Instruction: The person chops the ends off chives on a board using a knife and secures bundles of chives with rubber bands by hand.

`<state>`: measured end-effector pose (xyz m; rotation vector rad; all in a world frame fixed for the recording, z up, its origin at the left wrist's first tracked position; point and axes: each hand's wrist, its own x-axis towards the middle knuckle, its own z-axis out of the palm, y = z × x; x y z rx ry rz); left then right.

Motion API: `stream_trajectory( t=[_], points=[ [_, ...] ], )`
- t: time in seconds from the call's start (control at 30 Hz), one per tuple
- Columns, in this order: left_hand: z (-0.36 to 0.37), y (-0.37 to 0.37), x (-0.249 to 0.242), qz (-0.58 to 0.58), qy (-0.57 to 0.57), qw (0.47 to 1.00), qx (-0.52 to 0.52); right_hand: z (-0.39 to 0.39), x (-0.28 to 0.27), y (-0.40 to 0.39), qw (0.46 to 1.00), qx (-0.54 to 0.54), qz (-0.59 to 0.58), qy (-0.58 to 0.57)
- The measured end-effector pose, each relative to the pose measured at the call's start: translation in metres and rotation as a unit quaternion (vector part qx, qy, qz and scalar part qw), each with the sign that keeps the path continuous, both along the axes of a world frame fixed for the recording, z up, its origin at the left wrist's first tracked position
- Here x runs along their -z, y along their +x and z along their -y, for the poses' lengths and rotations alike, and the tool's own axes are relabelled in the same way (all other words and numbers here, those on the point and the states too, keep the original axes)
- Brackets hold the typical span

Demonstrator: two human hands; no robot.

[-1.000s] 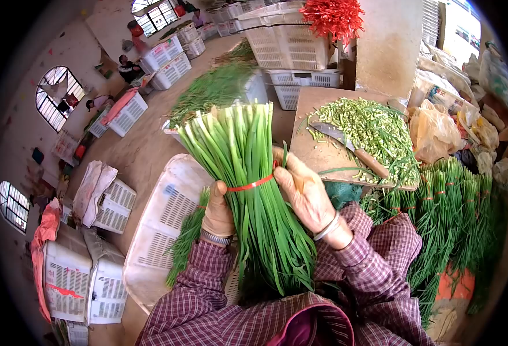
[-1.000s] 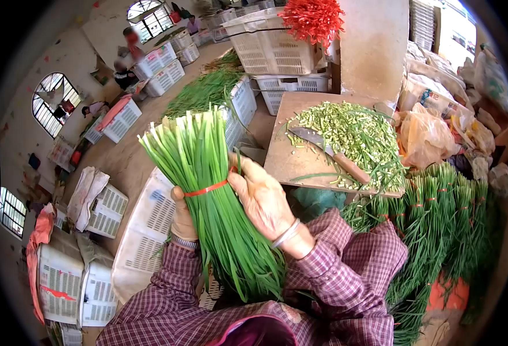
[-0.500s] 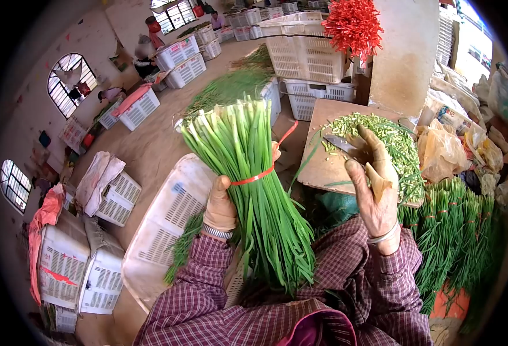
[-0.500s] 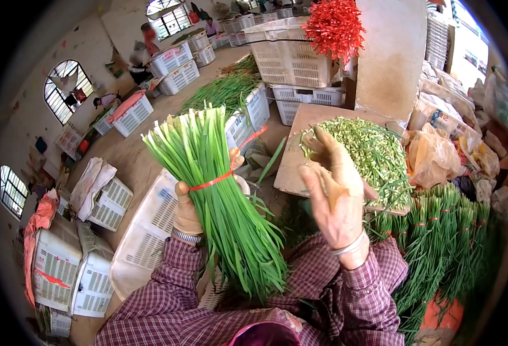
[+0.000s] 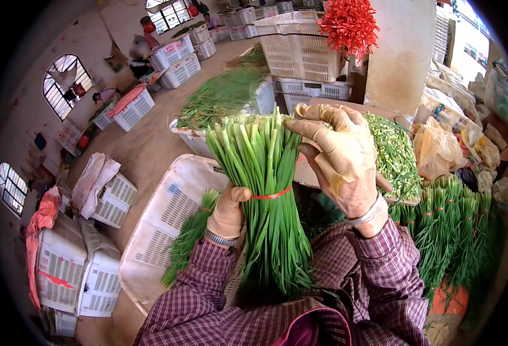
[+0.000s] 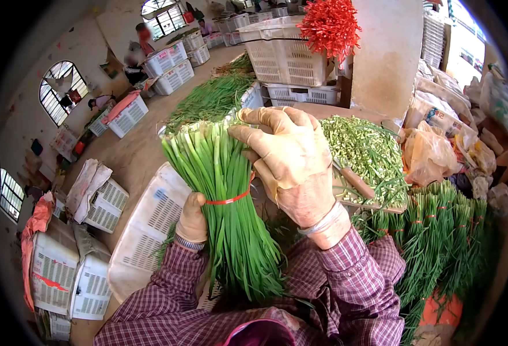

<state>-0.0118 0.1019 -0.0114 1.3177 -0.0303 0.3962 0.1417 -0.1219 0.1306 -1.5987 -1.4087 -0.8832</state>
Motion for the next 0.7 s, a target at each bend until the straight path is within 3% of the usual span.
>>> stream_trajectory(
  t=[0.07,0.13,0.2,0.3,0.37,0.43,0.63,0.7],
  points=[
    [-0.006,0.000,0.015,-0.005,0.006,1.000,0.018,0.003,-0.004,0.009,0.999,0.004,0.038,-0.038],
    [0.011,-0.003,-0.004,-0.007,0.002,1.000,0.018,0.006,-0.013,0.010,0.991,0.016,0.100,-0.084],
    [0.042,-0.012,-0.032,-0.055,-0.038,0.995,-0.076,0.008,-0.021,0.015,0.985,-0.004,0.130,-0.111],
    [0.049,-0.009,-0.034,-0.053,-0.069,0.995,-0.043,0.018,-0.035,0.021,0.965,-0.008,0.168,-0.201],
    [0.011,0.000,0.009,-0.029,-0.049,0.998,0.009,0.021,-0.041,0.023,0.944,-0.002,0.196,-0.266],
    [0.007,0.004,0.011,-0.004,-0.028,0.998,0.061,0.021,-0.035,0.024,0.952,-0.015,0.170,-0.254],
    [0.049,0.000,-0.026,-0.016,-0.117,0.991,0.055,0.020,-0.012,0.020,0.969,0.020,0.093,-0.229],
    [0.073,-0.004,-0.047,-0.054,-0.055,0.997,-0.030,0.018,-0.008,0.021,0.970,0.048,0.076,-0.225]
  ],
)
